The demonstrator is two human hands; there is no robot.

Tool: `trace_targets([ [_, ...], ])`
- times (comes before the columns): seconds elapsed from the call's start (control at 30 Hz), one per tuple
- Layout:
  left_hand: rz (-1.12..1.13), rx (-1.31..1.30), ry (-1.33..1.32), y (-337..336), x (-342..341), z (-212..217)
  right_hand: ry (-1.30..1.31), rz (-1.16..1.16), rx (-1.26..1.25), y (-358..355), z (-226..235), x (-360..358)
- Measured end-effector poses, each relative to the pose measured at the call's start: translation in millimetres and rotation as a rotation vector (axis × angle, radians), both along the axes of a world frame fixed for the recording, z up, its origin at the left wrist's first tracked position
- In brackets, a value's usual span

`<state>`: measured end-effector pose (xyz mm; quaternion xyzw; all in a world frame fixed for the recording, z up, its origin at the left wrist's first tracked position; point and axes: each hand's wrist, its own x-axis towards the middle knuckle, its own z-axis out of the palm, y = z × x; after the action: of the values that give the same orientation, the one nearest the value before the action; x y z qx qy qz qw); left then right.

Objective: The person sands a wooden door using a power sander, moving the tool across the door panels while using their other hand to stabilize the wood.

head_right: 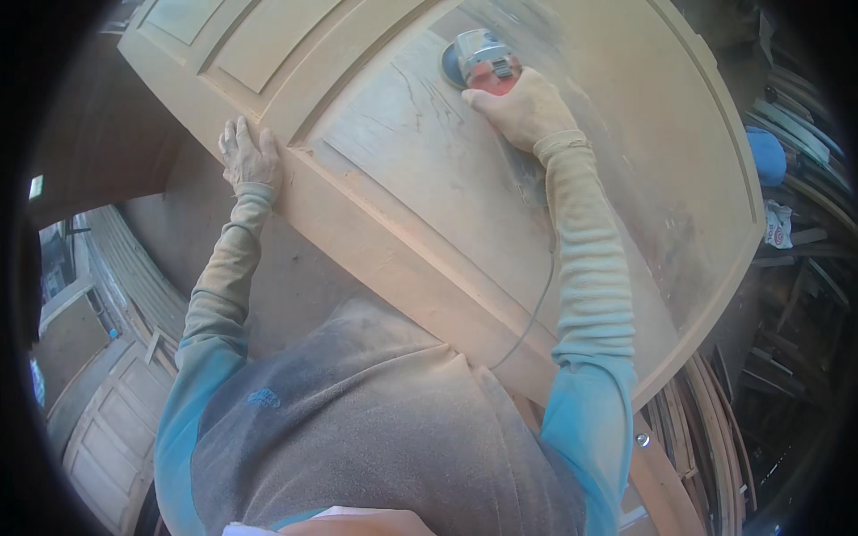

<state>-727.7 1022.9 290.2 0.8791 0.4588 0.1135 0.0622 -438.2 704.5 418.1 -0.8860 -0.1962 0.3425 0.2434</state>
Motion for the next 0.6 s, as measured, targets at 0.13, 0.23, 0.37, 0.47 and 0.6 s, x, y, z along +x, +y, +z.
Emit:
trace_targets([
  [0.13, -0.028, 0.013, -0.075, 3, -17, -17, -0.143, 0.214, 0.072, 8, -4, -86],
  [0.23, -0.066, 0.037, -0.119, 9, -18, -20, -0.094, 0.247, -0.02, 2, 4, -93],
  [0.37, -0.096, 0.07, -0.149, 15, -20, -29, -0.211, -0.133, 0.138, -71, -26, 17],
  [0.47, -0.013, 0.037, -0.027, 3, -5, -13, -0.185, -0.43, 0.071, -154, -23, 102],
  [0.6, 0.015, 0.043, 0.011, 8, -5, -14, -0.24, -0.404, 0.036, -169, -23, 99],
])
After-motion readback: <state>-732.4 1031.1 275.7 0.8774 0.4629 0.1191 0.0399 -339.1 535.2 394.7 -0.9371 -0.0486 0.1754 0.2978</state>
